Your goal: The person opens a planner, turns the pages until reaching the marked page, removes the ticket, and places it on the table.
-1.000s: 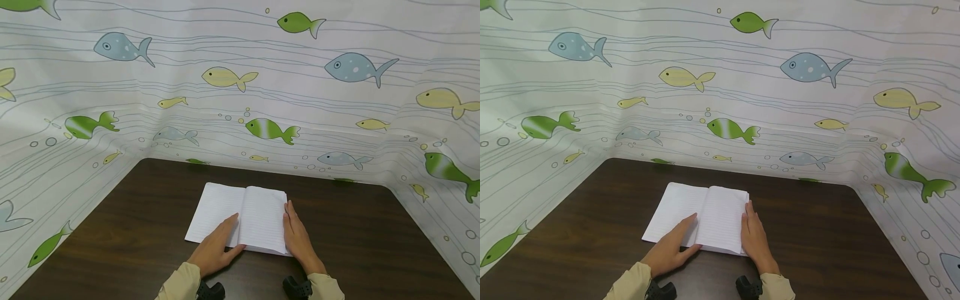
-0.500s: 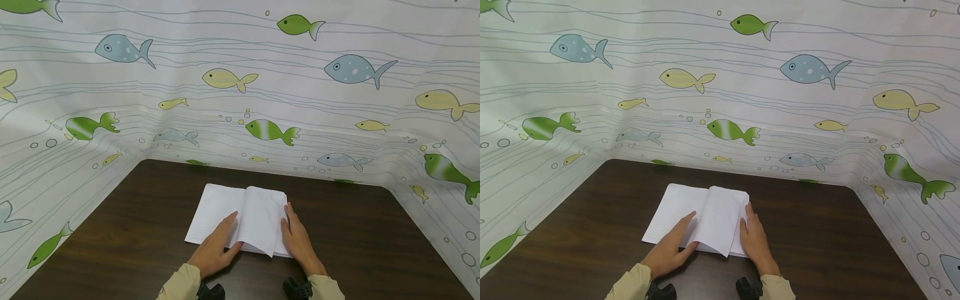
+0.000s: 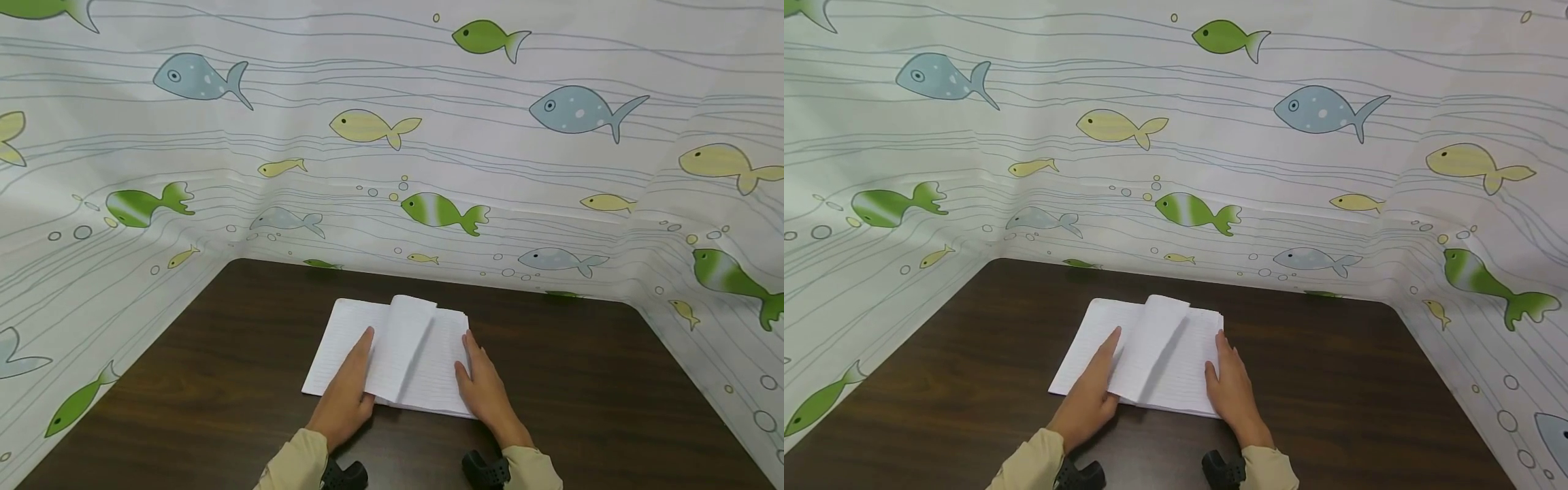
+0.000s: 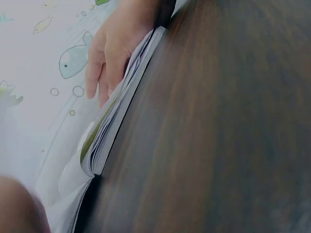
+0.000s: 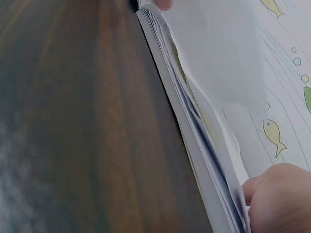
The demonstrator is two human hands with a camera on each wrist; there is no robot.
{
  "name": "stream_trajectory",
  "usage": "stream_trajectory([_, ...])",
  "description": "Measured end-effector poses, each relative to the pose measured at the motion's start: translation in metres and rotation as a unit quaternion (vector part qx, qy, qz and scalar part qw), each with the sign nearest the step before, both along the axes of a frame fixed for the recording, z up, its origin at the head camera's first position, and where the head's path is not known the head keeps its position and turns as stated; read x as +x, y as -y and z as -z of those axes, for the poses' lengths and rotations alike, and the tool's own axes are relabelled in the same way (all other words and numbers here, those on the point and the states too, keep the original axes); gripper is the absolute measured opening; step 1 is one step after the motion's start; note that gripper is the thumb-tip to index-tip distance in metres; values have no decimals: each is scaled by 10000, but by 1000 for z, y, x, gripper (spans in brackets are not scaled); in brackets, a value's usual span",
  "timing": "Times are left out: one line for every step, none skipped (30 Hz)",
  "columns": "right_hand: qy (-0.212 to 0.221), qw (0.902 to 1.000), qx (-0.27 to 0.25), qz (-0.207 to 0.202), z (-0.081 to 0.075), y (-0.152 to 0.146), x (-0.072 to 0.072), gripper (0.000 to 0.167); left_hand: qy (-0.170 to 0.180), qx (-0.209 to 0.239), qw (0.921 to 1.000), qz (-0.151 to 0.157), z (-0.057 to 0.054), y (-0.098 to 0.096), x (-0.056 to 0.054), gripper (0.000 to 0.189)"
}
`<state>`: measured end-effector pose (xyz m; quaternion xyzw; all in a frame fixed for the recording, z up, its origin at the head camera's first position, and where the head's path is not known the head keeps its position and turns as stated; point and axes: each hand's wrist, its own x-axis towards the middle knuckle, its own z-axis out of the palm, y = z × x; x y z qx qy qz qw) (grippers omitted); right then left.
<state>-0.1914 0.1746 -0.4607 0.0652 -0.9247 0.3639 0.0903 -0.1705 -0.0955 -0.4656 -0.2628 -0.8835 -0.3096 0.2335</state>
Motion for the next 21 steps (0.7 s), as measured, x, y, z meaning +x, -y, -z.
stream_trajectory([18, 10000, -2, 6, 0, 0, 0, 65, -279, -72, 9995, -95, 1, 0, -1, 103])
stream_trajectory([7, 10000, -5, 0, 0, 0, 0, 65, -538, -151, 9982, -211, 1, 0, -3, 105])
stream_trajectory([17, 10000, -11, -7, -1, 0, 0, 65, -771, -229, 9963, -315, 1, 1, -4, 106])
stream_trajectory([16, 10000, -19, -16, -1, 0, 0, 65, -988, -296, 9938, -417, 2, 1, -5, 105])
stream_trajectory([33, 10000, -25, -21, -1, 0, 0, 65, -1147, -352, 9915, -510, 2, 1, -6, 102])
stream_trajectory([20, 10000, -19, -33, -1, 0, 0, 64, -1273, -418, 9893, -585, 2, 1, -7, 100])
stream_trajectory([27, 10000, -24, -40, -1, 0, 0, 64, -1367, -467, 9876, -607, 2, 1, -8, 97])
stream_trajectory([6, 10000, -20, -51, -1, 0, 0, 64, -1420, -504, 9868, -593, 2, 2, -8, 93])
stream_trajectory([24, 10000, -13, -51, -1, 0, 0, 64, -1415, -524, 9871, -538, 2, 2, -8, 88])
stream_trajectory([32, 10000, -11, -55, -1, 0, 0, 64, -1338, -528, 9886, -446, 2, 2, -8, 84])
stream_trajectory([40, 10000, -14, -57, -1, 0, 0, 63, -1195, -543, 9909, -295, 2, 2, -7, 78])
stream_trajectory([38, 10000, -16, -56, -1, 0, 0, 62, -987, -579, 9934, -85, 2, 1, -6, 71])
stream_trajectory([53, 10000, -38, -48, -1, 0, 0, 62, -729, -685, 9949, 140, 3, 1, -4, 63])
stream_trajectory([64, 9999, -76, -37, -1, 0, 0, 61, -454, -825, 9950, 340, 3, 1, -3, 56])
stream_trajectory([84, 9999, -114, -25, -1, 1, 0, 60, -162, -945, 9941, 517, 3, 0, -1, 50])
stream_trajectory([90, 9998, -172, -15, -1, 1, 0, 59, 107, -1060, 9920, 683, 3, -1, 0, 47])
stream_trajectory([88, 9997, -249, -2, -1, 1, 0, 59, 296, -1181, 9892, 820, 3, -1, 2, 48])
stream_trajectory([90, 9994, -330, 12, -1, 1, 0, 58, 451, -1257, 9868, 918, 2, -2, 3, 50])
stream_trajectory([91, 9991, -407, 23, -2, 1, 1, 58, 548, -1316, 9853, 945, 2, -3, 4, 53])
stream_trajectory([96, 9988, -472, 31, -3, 1, 1, 58, 594, -1285, 9853, 951, 1, -3, 4, 55])
stream_trajectory([102, 9986, -524, 34, -3, 0, 1, 59, 591, -1231, 9861, 943, 0, -4, 5, 55])
